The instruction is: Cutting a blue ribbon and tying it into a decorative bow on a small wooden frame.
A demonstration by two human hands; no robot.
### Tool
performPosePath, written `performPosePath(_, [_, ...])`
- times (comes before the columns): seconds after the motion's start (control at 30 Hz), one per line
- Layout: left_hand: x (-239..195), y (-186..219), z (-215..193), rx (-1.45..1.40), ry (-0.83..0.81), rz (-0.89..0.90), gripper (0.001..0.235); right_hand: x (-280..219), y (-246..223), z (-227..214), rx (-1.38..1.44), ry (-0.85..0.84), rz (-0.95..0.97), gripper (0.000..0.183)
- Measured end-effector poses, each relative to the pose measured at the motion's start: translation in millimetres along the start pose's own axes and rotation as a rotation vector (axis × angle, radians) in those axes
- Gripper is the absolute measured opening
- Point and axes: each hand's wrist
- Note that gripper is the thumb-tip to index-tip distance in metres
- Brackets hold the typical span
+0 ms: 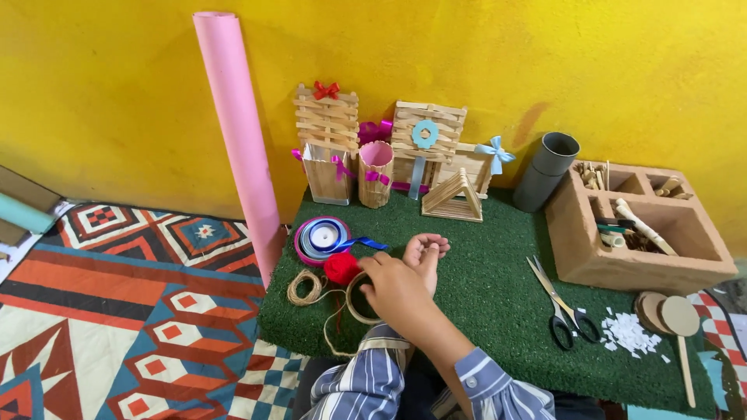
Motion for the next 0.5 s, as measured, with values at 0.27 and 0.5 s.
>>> performPosePath(0.27, [-10,23,5,0.041,0.008,0.015,0.014,23,-29,11,0.007,-0.063,-0.115,0.048])
performPosePath(0.5, [-17,54,18,0.069,0.046,-0.129,0.015,-7,-48,-34,0.019,-0.206,-0.182,0.030])
Point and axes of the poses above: each hand's wrist, its own x-axis towards the middle knuckle, its own z-axis out of the palm, y = z × x, and after that the axes turned 5 degrees about -x, right-handed
